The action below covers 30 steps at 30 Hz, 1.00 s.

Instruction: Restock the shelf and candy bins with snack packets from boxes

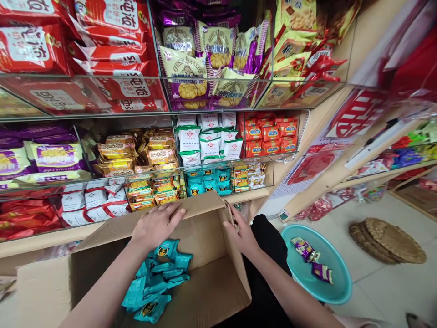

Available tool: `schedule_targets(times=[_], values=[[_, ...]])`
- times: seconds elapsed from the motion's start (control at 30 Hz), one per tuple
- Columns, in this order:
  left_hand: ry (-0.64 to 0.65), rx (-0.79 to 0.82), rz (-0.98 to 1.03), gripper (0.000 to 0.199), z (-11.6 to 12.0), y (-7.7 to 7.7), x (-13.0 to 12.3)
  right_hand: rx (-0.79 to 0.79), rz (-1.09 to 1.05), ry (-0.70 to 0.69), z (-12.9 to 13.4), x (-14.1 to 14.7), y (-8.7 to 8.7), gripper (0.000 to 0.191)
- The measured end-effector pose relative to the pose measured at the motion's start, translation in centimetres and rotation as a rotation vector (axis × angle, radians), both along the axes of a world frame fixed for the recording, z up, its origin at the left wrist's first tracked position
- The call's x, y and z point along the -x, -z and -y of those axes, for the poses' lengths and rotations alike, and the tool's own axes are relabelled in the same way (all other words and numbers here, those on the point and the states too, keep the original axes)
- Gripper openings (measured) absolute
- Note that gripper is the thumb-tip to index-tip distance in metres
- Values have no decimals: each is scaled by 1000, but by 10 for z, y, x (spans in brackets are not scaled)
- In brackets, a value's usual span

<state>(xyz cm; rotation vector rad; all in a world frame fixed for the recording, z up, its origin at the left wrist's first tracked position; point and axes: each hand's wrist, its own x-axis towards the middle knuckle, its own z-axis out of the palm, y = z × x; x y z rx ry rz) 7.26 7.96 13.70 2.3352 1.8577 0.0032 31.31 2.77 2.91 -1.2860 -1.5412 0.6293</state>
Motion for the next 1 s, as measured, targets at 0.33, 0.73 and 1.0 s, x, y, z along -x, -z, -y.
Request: schedule_targets(times=[0.33, 0.73, 1.0], values=[[6, -35, -17, 56, 3, 2, 0, -76, 118, 83, 0, 5, 4, 49], [-12, -31, -18, 56, 4, -1, -2, -44, 79, 99, 1, 6, 6, 48], [-16, -23, -21, 56, 5, -2, -3, -50, 70, 93, 1, 7, 4, 47]])
